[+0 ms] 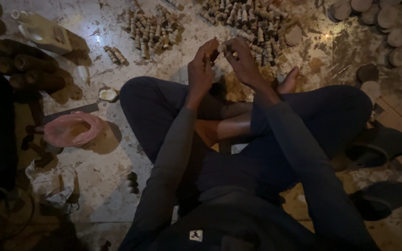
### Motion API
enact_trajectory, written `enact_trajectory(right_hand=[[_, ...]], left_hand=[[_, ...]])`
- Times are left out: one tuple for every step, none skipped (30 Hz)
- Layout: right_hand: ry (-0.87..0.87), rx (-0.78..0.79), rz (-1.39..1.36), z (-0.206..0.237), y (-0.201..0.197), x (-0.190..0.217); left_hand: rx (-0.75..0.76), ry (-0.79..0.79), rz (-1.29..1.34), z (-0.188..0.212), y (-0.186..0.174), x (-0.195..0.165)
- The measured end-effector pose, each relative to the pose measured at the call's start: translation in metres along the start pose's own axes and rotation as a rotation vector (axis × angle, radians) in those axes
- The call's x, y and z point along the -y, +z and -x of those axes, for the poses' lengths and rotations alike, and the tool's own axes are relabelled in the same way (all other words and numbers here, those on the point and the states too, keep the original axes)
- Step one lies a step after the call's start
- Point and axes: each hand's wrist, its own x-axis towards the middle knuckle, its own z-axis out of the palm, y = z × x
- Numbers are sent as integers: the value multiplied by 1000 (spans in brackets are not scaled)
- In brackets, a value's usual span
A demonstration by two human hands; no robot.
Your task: The person sits cross-legged on the floor and repeatedly picks up small wooden pieces, then joins them together by hand. Finished assemblies are placed into a growing pile on the floor.
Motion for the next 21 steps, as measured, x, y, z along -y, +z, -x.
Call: enact_trajectory(right_hand=[[-6, -9, 10, 1, 0, -1], [-12, -17, 21, 2, 0, -1], [-20, -23, 30, 3, 0, 0], [-39, -34, 40, 5, 1, 1], [-59, -46, 51, 5, 2, 2], [-79, -57, 62, 6, 2, 3], [-84, -76, 145, 6, 3, 4], [-89, -94, 228, 6, 3, 5], [-94, -115, 311, 5, 3, 6], [-84, -130, 356, 5, 3, 6], [-74, -146, 401, 4, 2, 7], [-65, -163, 446, 5, 1, 8], [-80, -154, 448, 5, 1, 9], [-96, -144, 450, 6, 1, 10], [-113, -134, 451, 6, 2, 11], [-129, -129, 486, 7, 3, 12], [-144, -122, 520, 7, 4, 14], [-158, -115, 552, 6, 5, 15], [-75, -120, 559, 6, 6, 16], [6, -126, 567, 5, 6, 17], [87, -131, 575, 4, 6, 18]], left_hand=[[27, -78, -9, 0, 0, 1], [54, -155, -18, 0, 1, 1], [82, -232, -27, -1, 1, 1], [110, -261, -57, -1, 1, 1], [137, -289, -86, -1, 0, 0], [165, -316, -116, -2, -1, -1], [89, -100, -76, -2, -2, -2], [21, 118, -30, -2, -1, -4], [-37, 341, 19, -2, -2, -4], [16, 180, -18, -2, -2, -5], [75, 22, -51, -2, -1, -5], [139, -134, -80, -1, 0, -5], [133, -136, -62, -1, 0, -5], [125, -137, -44, 0, 1, -4], [116, -140, -26, 1, 1, -3], [130, -157, -71, 1, 2, -3], [145, -176, -116, 2, 2, -3], [160, -195, -163, 3, 2, -3], [145, -128, -164, 5, 2, -3], [130, -58, -165, 6, 3, -2], [115, 13, -164, 7, 2, -3]])
